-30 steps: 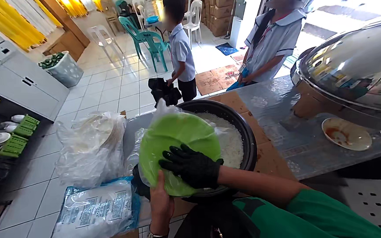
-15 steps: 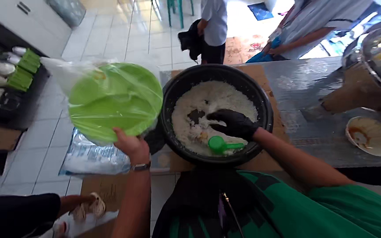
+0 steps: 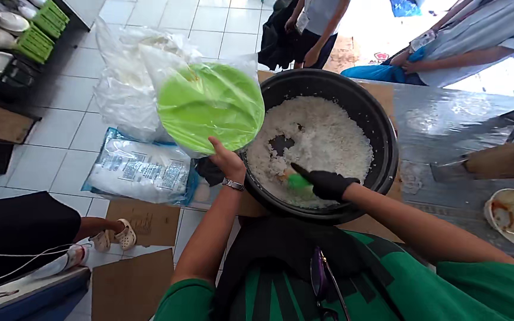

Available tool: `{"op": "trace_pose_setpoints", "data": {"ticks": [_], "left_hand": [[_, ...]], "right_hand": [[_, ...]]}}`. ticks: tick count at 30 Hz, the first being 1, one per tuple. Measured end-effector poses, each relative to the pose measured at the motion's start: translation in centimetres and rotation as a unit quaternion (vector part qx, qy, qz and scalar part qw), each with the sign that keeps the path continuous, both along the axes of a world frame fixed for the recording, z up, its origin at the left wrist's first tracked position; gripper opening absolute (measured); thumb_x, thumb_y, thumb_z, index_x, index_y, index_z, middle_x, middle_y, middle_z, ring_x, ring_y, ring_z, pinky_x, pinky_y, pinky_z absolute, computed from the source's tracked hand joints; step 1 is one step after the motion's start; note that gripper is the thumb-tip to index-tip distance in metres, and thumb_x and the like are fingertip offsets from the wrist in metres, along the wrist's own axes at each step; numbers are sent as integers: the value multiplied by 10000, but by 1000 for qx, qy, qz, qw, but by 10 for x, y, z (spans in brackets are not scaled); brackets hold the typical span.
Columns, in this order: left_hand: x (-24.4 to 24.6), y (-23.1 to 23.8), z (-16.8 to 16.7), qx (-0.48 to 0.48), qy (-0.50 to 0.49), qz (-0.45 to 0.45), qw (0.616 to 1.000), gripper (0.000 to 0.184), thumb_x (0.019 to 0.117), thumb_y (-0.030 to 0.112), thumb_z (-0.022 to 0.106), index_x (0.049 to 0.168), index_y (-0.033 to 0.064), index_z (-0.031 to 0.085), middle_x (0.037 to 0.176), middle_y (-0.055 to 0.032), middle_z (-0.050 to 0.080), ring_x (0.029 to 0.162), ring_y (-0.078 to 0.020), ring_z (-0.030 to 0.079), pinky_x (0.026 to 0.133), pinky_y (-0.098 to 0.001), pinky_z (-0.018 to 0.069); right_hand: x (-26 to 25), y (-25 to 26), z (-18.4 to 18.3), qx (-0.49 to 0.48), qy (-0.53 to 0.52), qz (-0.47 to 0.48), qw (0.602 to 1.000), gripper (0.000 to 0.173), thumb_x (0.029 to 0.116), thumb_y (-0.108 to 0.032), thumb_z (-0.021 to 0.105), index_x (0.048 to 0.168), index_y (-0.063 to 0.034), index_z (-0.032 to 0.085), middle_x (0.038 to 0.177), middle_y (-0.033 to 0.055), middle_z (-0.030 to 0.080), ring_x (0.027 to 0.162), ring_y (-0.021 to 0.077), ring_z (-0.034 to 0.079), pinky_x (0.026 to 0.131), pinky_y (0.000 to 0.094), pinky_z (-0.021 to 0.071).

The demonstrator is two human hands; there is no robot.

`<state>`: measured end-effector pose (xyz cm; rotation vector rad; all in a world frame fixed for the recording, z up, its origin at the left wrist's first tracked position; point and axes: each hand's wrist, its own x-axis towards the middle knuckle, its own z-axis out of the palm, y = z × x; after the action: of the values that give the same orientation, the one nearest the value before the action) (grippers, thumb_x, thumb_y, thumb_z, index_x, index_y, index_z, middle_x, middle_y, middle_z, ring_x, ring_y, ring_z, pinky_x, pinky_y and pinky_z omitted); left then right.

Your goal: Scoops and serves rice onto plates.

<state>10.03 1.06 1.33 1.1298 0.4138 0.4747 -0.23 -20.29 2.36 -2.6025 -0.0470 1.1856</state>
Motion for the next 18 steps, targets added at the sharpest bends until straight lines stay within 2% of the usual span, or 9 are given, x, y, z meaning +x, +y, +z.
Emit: {"op": "trace_pose_setpoints", "data": {"ticks": [2,4,6,9,10,12,15,18], "left_hand": [[1,-1,0,11,-1,4,1000,466,1132,272,311,1487,-28,334,1363,-171,547,1240,-154,580,1075,-347,485],[1,-1,0,20,-4,-1,1000,464,1132,256,314,1488,-41,317,1361,-176,538,1239,-144,576,1077,-330,481],[1,-1,1,34,-9,-4,999,468,1131,251,323,1494,-42,295,1375,-174,519,1245,-133,564,1082,-314,472],[1,-2,1,46,-17,-3,999,444,1126,232,342,1467,-52,323,1327,-162,539,1211,-119,575,1059,-306,485],[2,-2,0,47,-21,-5,999,442,1125,229,345,1463,-55,328,1322,-164,544,1211,-122,576,1060,-310,485],[4,-2,-3,50,-21,-3,999,436,1123,225,355,1456,-55,340,1314,-166,552,1203,-126,585,1056,-309,490],[3,-3,-1,61,-5,-8,998,451,1127,241,341,1467,-55,330,1339,-173,539,1225,-123,572,1074,-300,471],[4,-2,0,72,-2,-10,997,440,1128,244,342,1447,-59,359,1306,-173,564,1200,-124,592,1058,-308,490]], "right_hand": [[20,-14,-2,23,-58,-68,996,835,986,-78,577,1669,-226,119,1187,312,664,1063,514,661,881,706,504],[45,-30,2,29,-126,-115,985,666,1039,-185,558,1627,-160,246,1142,312,680,1025,518,677,856,709,516],[68,-35,11,7,-151,-133,980,590,1039,-167,546,1581,-138,316,1158,303,676,1045,516,673,861,707,512],[85,-3,11,19,-122,-87,989,567,1040,-132,559,1563,-172,345,1210,277,672,1088,501,668,890,708,509],[89,12,1,33,-116,-69,990,582,1032,-134,578,1565,-192,354,1230,264,670,1098,491,667,893,706,513],[100,45,-17,40,-114,-54,991,597,1013,-123,602,1556,-173,360,1262,276,643,1118,502,650,892,714,513],[104,86,-36,3,-112,-59,992,590,972,-82,604,1519,-150,394,1194,282,665,1083,522,657,824,733,516],[79,95,-37,-31,-71,-12,997,536,999,-117,549,1502,-181,377,1076,256,699,985,505,689,759,706,536]]}}
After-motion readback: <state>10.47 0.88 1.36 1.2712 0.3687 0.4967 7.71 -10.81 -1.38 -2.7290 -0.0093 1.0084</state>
